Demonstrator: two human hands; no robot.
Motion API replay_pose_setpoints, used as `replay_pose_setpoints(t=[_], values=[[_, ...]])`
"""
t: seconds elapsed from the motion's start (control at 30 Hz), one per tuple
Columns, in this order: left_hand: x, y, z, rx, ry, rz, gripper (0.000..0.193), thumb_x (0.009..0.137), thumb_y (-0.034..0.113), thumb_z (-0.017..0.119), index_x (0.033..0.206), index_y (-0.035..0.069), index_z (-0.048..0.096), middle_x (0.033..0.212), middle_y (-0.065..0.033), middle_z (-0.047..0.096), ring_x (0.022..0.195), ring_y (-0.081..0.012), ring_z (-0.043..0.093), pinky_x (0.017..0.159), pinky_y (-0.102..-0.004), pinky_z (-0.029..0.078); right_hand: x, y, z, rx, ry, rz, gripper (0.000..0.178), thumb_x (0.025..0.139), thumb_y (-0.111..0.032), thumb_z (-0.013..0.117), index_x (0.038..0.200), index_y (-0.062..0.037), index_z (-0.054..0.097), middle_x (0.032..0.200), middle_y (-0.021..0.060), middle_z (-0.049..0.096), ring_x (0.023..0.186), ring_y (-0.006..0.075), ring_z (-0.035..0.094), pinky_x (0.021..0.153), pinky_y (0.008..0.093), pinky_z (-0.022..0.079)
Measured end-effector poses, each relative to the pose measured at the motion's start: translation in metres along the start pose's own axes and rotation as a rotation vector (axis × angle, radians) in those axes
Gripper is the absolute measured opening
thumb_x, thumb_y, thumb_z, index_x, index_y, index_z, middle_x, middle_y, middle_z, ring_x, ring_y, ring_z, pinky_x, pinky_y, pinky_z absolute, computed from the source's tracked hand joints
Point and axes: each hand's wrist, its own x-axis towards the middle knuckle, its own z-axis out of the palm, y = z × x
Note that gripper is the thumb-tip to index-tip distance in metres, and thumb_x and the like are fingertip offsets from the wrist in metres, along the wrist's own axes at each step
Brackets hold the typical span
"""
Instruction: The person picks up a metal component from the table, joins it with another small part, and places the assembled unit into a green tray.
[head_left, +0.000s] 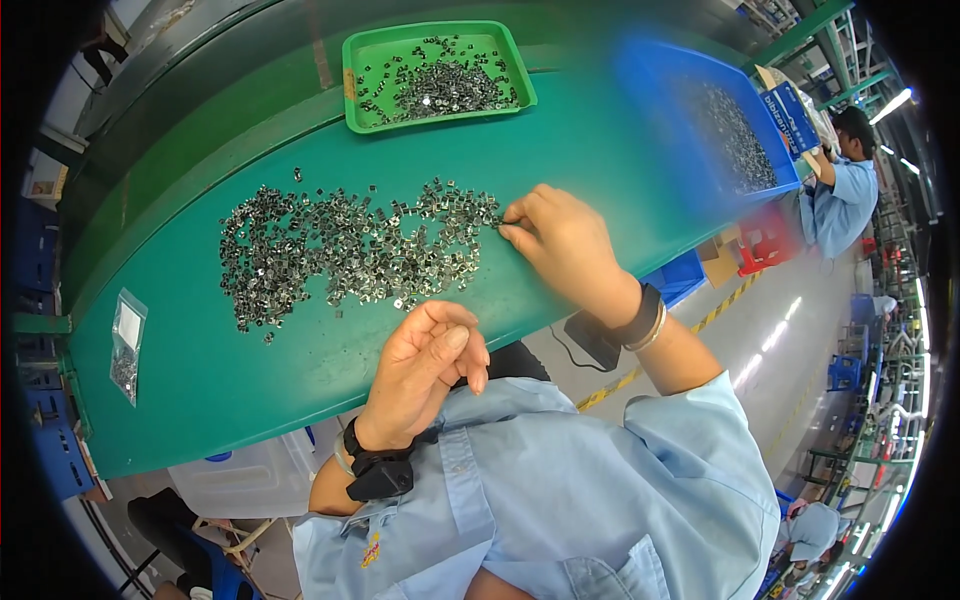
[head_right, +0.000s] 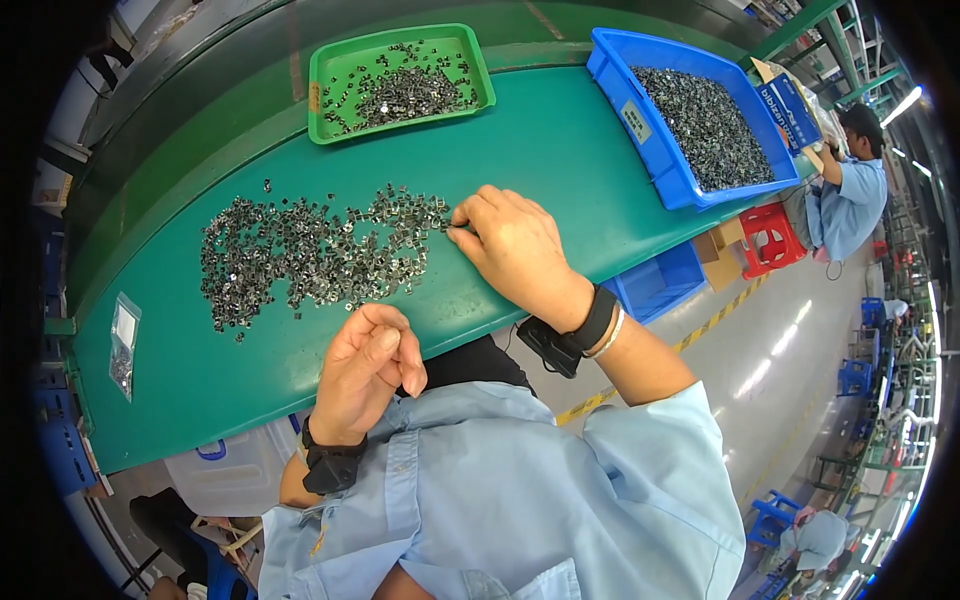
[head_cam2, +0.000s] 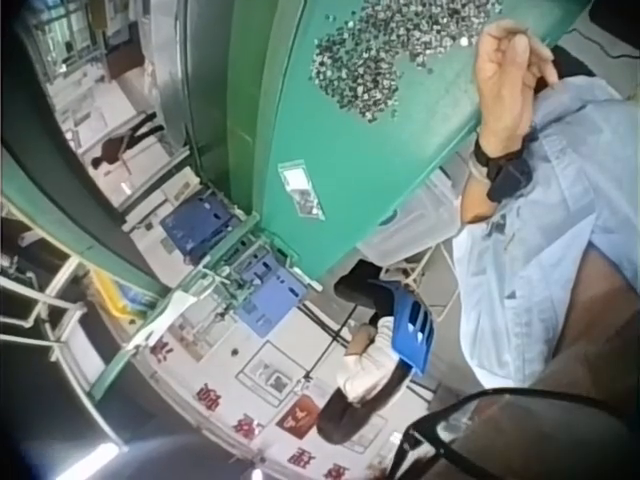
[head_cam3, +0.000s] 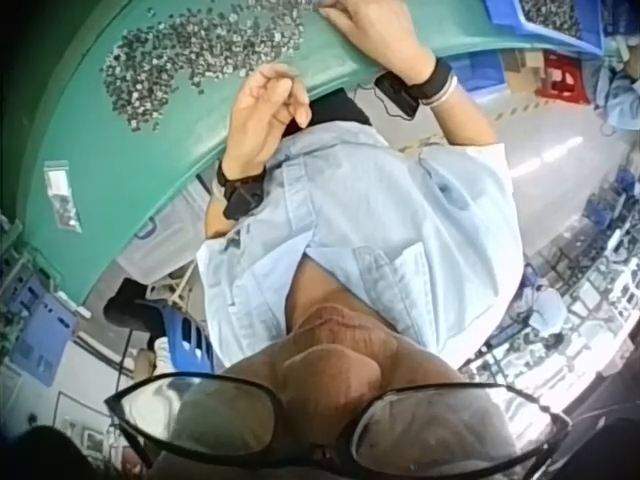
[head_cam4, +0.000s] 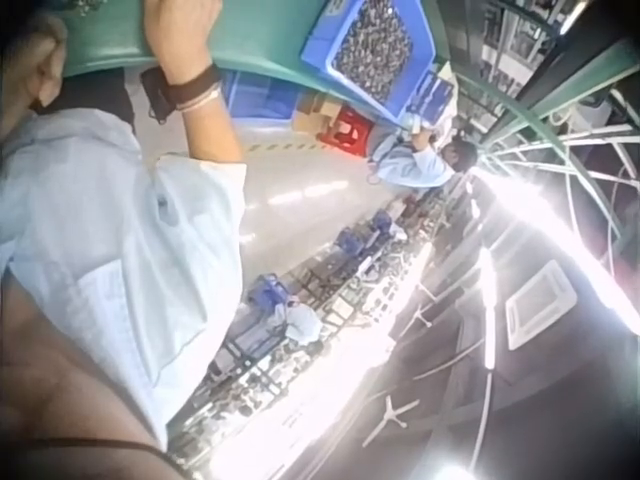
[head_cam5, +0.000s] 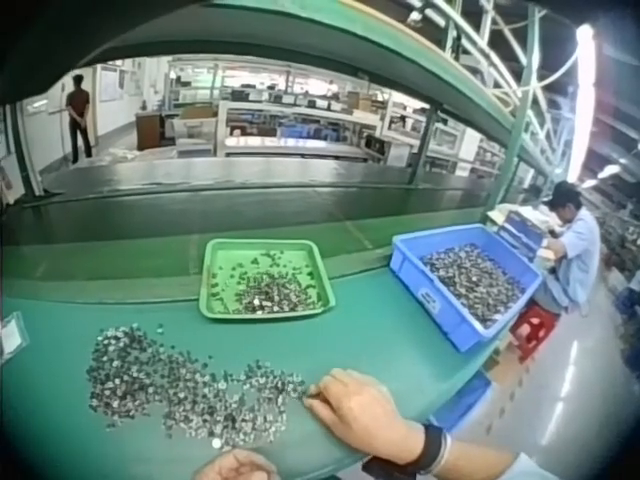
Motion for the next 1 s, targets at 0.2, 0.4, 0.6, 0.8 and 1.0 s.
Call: replay_pose_setpoints(t=[0.2,0.4,0.6,0.8,1.0], values=[[0.001,0.001,0.001,0.001,-0.001,-0.003,0.016,0.095,0.014,0.047,0.106,0.003,0.049,0.078,-0.0099,0.057,0.059,-0.0158,0.055,0.055,-0.0294,0.048,-0.004,0.007,-0.002,0.046,0.002,-0.034,0.010,0.076,-0.010,0.067,0.083,-0.0062,0.062,0.077,0.0077,0.058,0.074,0.0248,0.059,0.064,0.0356,0.046],[0.009,0.004,0.007,0.066,0.038,-0.025,0.018,0.096,0.016,0.046,0.108,0.002,0.049,0.080,-0.0097,0.058,0.060,-0.0150,0.055,0.056,-0.0281,0.048,-0.011,-0.001,-0.010,0.281,-0.015,0.048,0.013,0.075,-0.006,0.068,0.086,-0.0053,0.063,0.078,0.0074,0.058,0.074,0.0240,0.058,0.064,0.0330,0.047],[0.023,0.003,0.021,0.134,0.111,-0.006,0.020,0.097,0.017,0.044,0.108,0.001,0.048,0.082,-0.0094,0.058,0.062,-0.0145,0.056,0.055,-0.0270,0.047,-0.017,-0.019,-0.020,0.387,-0.001,-0.171,0.017,0.071,-0.002,0.070,0.085,-0.0035,0.062,0.079,0.0068,0.060,0.072,0.0230,0.058,0.061,0.0318,0.046],[0.025,-0.004,0.017,0.088,0.096,0.017,0.019,0.098,0.017,0.042,0.106,0.000,0.048,0.084,-0.0099,0.059,0.062,-0.0148,0.057,0.054,-0.0273,0.047,-0.022,-0.030,-0.018,0.343,0.040,-0.298,0.019,0.069,0.000,0.071,0.085,-0.0037,0.061,0.080,0.0064,0.061,0.070,0.0224,0.058,0.058,0.0319,0.046],[0.021,-0.005,0.015,0.084,0.066,0.022,0.018,0.098,0.017,0.043,0.105,0.002,0.048,0.084,-0.0104,0.060,0.062,-0.0153,0.057,0.054,-0.0276,0.047,-0.030,-0.030,-0.013,0.452,0.052,-0.251,0.020,0.071,-0.002,0.070,0.088,-0.0048,0.060,0.080,0.0050,0.061,0.072,0.0217,0.059,0.059,0.0315,0.047]])
